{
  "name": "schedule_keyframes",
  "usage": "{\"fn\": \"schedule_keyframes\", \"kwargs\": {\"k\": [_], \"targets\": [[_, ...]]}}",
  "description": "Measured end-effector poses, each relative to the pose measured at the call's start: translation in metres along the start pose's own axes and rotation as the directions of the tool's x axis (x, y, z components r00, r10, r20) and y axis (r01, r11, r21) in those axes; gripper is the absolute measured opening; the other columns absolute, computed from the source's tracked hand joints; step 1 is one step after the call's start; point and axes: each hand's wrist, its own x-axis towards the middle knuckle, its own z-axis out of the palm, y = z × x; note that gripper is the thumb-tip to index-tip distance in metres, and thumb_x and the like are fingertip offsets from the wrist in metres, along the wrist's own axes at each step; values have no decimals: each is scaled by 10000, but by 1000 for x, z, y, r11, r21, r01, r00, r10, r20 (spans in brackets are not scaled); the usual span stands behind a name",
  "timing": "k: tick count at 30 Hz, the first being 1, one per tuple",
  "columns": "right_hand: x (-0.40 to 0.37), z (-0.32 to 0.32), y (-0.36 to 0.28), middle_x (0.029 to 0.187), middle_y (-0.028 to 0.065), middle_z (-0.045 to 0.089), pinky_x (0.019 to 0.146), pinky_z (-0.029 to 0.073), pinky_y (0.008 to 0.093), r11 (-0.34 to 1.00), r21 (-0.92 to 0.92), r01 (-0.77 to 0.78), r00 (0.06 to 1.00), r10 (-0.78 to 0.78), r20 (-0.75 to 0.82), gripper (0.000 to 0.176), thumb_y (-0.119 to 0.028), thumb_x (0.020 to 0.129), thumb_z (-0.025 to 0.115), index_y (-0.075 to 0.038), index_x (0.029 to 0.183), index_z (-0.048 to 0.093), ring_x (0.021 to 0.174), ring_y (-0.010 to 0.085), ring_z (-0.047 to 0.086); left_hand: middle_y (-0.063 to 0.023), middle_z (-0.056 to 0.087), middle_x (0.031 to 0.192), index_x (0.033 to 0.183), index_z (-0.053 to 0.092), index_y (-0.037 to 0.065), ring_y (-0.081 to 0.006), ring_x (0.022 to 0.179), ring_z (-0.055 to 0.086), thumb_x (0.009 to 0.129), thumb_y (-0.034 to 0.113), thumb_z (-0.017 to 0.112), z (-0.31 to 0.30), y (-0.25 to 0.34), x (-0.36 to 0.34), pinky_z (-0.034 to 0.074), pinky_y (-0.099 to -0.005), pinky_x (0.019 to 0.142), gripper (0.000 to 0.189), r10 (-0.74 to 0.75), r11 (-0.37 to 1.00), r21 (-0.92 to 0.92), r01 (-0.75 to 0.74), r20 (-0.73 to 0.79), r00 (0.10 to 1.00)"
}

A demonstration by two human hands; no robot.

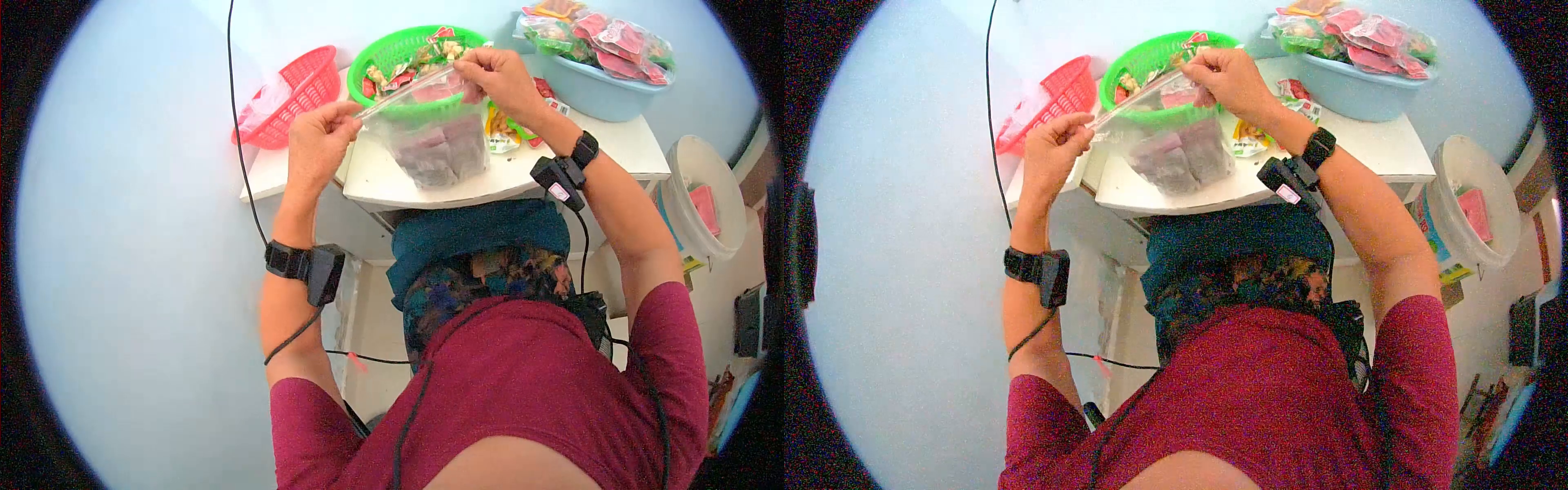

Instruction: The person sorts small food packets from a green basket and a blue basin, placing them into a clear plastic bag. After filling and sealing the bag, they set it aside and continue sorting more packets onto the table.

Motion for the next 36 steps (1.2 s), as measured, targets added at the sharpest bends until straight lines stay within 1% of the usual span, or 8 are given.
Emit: {"fn": "schedule_keyframes", "kwargs": {"k": [4,13,17,20,25,31,34,36], "targets": [[2,-2,8,714,-12,635,597,465,215,997,73,34,998,-30,-50,210,-210,948,611,-36,848,672,629,43,576,-103,687,771,971,718,1,-136,656,612,812,31,676,4,12,5,493,-277,624,167,158,959,246,-140,-56,986],[4,5,15,673,2,623,588,483,241,977,175,122,979,-90,-184,222,-202,905,640,-18,782,660,619,69,569,-170,693,876,977,713,8,-244,797,668,819,165,696,9,31,19,513,-344,730,223,183,927,332,-173,2,983],[4,5,19,760,9,652,642,472,229,987,142,76,985,-52,-162,197,-190,940,618,-25,842,661,683,62,569,-195,692,914,981,713,8,-283,829,673,824,252,690,32,50,27,515,-364,750,291,334,860,384,-336,76,940],[-1,4,13,767,8,650,652,476,232,980,182,77,989,-51,-142,190,-185,939,620,-20,858,667,692,66,569,-203,690,906,963,716,6,-303,830,668,830,244,680,52,58,40,511,-370,747,276,280,864,395,-313,140,950],[-4,-1,13,777,2,647,672,476,229,986,146,78,989,-58,-137,176,-173,937,622,-9,902,678,717,65,570,-180,688,783,888,726,10,-294,736,672,815,208,686,64,68,54,507,-368,683,216,196,898,360,-252,184,963],[-3,0,15,701,5,639,551,426,229,981,113,161,973,-138,-185,186,-178,881,675,1,848,710,624,51,539,-176,682,738,845,727,6,-276,665,668,797,160,693,64,69,52,502,-356,625,165,223,897,351,-268,164,961],[-6,4,6,712,7,652,552,426,231,944,300,135,990,-113,-89,188,-186,869,689,-1,865,720,628,46,538,-152,693,744,855,728,14,-231,672,670,816,193,692,61,69,50,502,-348,632,186,191,897,368,-244,174,966],[-6,5,5,705,7,654,552,425,231,955,271,123,990,-100,-96,201,-198,867,690,0,853,719,628,44,538,-142,698,750,864,727,19,-219,679,671,830,207,685,61,68,49,503,-347,640,196,174,903,364,-230,178,968]]}}
